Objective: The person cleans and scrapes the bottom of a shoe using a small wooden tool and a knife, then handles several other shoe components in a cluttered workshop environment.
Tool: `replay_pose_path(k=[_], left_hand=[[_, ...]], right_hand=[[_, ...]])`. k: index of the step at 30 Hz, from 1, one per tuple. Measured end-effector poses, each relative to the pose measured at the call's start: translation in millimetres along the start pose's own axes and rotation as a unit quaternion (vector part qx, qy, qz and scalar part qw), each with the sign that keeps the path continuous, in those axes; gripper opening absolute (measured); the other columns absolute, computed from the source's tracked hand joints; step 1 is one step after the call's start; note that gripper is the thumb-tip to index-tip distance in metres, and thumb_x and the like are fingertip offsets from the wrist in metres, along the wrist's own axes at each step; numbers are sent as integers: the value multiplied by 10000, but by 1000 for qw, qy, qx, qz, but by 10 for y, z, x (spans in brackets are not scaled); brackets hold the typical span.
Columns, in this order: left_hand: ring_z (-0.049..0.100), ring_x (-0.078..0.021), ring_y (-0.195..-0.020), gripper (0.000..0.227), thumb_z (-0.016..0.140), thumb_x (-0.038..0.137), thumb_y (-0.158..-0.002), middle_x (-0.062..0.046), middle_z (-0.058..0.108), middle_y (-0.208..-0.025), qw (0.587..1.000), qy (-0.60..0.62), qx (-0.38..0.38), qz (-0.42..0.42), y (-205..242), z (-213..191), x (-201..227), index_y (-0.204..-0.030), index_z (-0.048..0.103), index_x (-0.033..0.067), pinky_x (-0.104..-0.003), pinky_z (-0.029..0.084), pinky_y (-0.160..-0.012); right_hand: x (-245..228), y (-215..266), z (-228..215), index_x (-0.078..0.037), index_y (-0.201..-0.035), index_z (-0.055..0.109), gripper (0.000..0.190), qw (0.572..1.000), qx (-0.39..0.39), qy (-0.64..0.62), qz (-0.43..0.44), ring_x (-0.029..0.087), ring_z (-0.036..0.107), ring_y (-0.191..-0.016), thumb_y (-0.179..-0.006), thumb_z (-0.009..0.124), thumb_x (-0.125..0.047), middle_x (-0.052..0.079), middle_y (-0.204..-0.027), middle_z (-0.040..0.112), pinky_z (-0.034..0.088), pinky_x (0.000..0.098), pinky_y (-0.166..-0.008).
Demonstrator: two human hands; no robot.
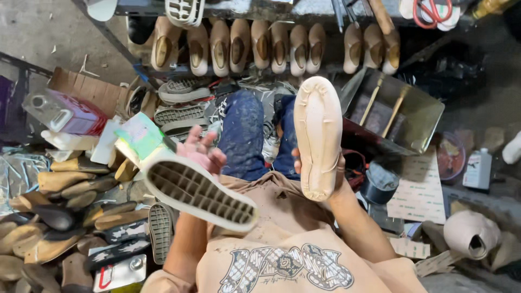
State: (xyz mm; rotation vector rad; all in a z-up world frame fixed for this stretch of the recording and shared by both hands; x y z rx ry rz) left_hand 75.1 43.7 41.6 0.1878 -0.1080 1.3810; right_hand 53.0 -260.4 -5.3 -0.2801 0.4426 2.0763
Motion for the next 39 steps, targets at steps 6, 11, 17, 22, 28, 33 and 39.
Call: replay_pose_path(k=[6, 11, 17, 22, 28, 33, 39], left_hand=[[639, -394, -1220, 532, 441, 452, -1072, -113, 536, -1540, 988, 42, 111, 95, 402, -525, -151, -1531, 480, 187, -558, 455, -1108], [606, -429, -1236, 829, 511, 684, -929, -164, 430, -1593, 979, -79, 117, 144, 375, 154, -171, -1574, 382, 178, -602, 543, -1030], [443, -472, -1401, 784, 484, 558, -991, -229, 295, -1640, 995, 87, 13, 42, -103, 392, -381, -1609, 291, 116, -668, 378, -1160], [497, -498, -1362, 875, 482, 623, -990, -283, 335, -1615, 985, 144, -65, -63, -533, 644, -500, -1655, 217, 121, -608, 469, -1116], [450, -459, -1419, 712, 540, 506, -981, -332, 429, -1525, 994, 104, 33, 14, -754, 432, -607, -1507, 498, 27, -633, 289, -1222], [593, -425, -1288, 615, 623, 395, -931, -276, 619, -1358, 988, 128, 85, 27, -850, 698, -528, -1374, 630, -32, -584, 416, -1164], [550, -441, -1332, 673, 582, 387, -925, -278, 571, -1428, 993, 93, 72, 30, -823, 662, -507, -1463, 553, -17, -585, 403, -1183]], right_hand=[[384, 52, -503, -27, -1526, 314, 1124, 958, -89, -181, 204, 395, 525, -1219, -655, 871, -468, 178, -1270, 546, 489, 526, -1044], [476, 35, -469, -41, -1504, 387, 963, 938, -109, -233, 230, 361, 480, -1242, -749, 831, -442, 166, -1331, 540, 414, 529, -1105], [258, 58, -416, -102, -1595, 230, 1198, 974, -75, -176, 117, 377, 511, -1217, -658, 904, -424, 205, -1468, 463, 443, 523, -1073], [-188, 134, -193, -104, -1612, 172, 1258, 975, -121, -167, 87, 398, 466, -1287, -663, 984, -252, 227, -1552, 370, 411, 554, -1124], [-522, 142, 13, -19, -1591, 152, 1078, 979, -97, -169, 51, 453, 380, -1385, -832, 870, -284, 248, -1636, 254, 307, 600, -1180], [-495, 39, -99, 9, -1575, 240, 1045, 986, -55, -155, 8, 483, 434, -1321, -785, 880, -237, 277, -1602, 322, 354, 623, -1130], [-456, -18, -64, 45, -1570, 270, 973, 986, -44, -158, 14, 538, 479, -1340, -869, 820, -346, 335, -1597, 316, 372, 616, -1134]])
Point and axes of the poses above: each hand's wrist, its own y-axis away from the middle knuckle, its own z-axis out of the palm, x = y × z, the point moved 7 cm from there along -y, towards the middle knuckle
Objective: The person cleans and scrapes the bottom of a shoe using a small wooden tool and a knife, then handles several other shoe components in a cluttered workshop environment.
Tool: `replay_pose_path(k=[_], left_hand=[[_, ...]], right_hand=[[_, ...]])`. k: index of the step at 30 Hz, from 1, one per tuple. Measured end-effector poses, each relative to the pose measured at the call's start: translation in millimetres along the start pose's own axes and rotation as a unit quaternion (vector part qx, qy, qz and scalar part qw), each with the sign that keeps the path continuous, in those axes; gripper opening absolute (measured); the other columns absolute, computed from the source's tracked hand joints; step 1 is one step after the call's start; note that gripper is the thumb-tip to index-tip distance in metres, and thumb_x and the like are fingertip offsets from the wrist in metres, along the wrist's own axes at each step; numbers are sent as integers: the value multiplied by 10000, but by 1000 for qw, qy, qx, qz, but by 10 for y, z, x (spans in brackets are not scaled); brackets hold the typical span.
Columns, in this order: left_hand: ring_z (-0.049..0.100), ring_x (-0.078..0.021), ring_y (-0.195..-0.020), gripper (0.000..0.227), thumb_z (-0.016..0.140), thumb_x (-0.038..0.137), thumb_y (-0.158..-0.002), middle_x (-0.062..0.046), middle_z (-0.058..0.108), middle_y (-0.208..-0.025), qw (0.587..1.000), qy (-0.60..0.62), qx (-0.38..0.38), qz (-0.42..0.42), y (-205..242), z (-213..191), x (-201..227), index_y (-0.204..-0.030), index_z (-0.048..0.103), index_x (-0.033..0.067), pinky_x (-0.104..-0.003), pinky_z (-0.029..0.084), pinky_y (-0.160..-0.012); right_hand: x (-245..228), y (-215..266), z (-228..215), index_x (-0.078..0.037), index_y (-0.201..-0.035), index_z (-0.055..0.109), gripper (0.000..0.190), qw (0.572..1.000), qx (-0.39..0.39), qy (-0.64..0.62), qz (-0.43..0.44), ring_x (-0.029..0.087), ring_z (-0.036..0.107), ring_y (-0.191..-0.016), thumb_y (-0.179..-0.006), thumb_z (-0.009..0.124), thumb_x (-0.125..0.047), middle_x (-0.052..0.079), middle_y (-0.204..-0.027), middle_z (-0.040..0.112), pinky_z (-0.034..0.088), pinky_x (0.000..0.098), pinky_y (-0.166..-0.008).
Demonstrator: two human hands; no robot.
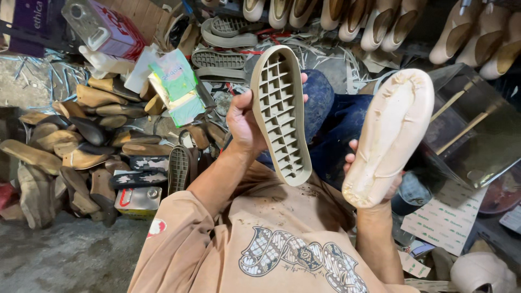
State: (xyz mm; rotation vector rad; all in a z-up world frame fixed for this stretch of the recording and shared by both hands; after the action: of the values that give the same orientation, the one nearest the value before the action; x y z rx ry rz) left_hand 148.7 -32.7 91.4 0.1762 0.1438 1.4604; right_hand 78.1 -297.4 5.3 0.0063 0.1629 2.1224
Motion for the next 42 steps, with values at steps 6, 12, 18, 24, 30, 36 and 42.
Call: replay_pose_path(k=[6, 12, 18, 24, 30, 36, 42], left_hand=[[412, -409, -1472, 841, 560, 339, -872, -267, 398, -1608, 949, -288, -103, 76, -136, -440, 203, -1643, 304, 123, -545, 377, -1219], [384, -283, -1530, 1246, 921, 361, -710, -196, 297, -1694, 895, -415, -123, 109, -52, -124, 367, -1674, 180, 90, -430, 299, -1299], [380, -274, -1527, 1331, 1001, 247, -644, -224, 282, -1684, 896, -407, -133, 116, -46, -188, 392, -1658, 166, 35, -425, 288, -1308], [406, -226, -1512, 1305, 998, 284, -656, -186, 321, -1684, 901, -393, -136, 120, -38, -192, 388, -1666, 200, 64, -395, 302, -1301], [431, -206, -1491, 1241, 983, 285, -695, -164, 345, -1678, 891, -419, -128, 123, 19, -172, 428, -1666, 232, 100, -383, 332, -1279], [427, -199, -1491, 1213, 972, 216, -731, -149, 343, -1681, 881, -440, -119, 127, 100, -116, 421, -1668, 211, 94, -384, 339, -1274], [423, -195, -1483, 1159, 940, 201, -771, -144, 340, -1679, 884, -438, -114, 118, 241, -70, 368, -1668, 212, 109, -385, 352, -1258]], right_hand=[[187, -300, 615, -93, -1348, 691, 637, 625, 247, 718, -184, 72, 507, -756, -853, 763, -487, 33, -819, 682, 480, 239, -676], [647, -569, 984, -50, -1424, 632, 638, 566, 121, 793, -191, 403, 713, -1022, -848, 812, -260, 253, -1031, 746, 571, 428, -825], [652, -598, 890, -39, -1416, 634, 634, 593, 105, 779, -176, 338, 712, -1037, -847, 807, -259, 232, -1024, 758, 571, 390, -822], [694, -639, 904, -21, -1412, 628, 626, 622, 96, 757, -176, 184, 710, -913, -855, 796, -253, 176, -930, 773, 555, 303, -740], [726, -706, 935, -15, -1407, 627, 619, 622, 87, 756, -183, 183, 711, -918, -861, 794, -255, 184, -953, 774, 559, 312, -740], [689, -656, 835, -20, -1414, 631, 616, 628, 82, 754, -176, 178, 710, -890, -872, 780, -273, 165, -946, 777, 560, 312, -730], [695, -611, 1052, -11, -1396, 637, 631, 590, 76, 785, -169, 252, 738, -921, -851, 794, -286, 193, -964, 775, 579, 360, -754]])
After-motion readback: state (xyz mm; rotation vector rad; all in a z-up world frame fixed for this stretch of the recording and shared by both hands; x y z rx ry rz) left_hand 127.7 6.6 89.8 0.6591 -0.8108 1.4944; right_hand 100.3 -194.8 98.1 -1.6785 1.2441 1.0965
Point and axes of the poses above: each hand's wrist, its own y-axis away from the middle knuckle, its own z-axis out of the palm, x = y × z, the point moved 7 cm from there along -y, towards the middle knuckle
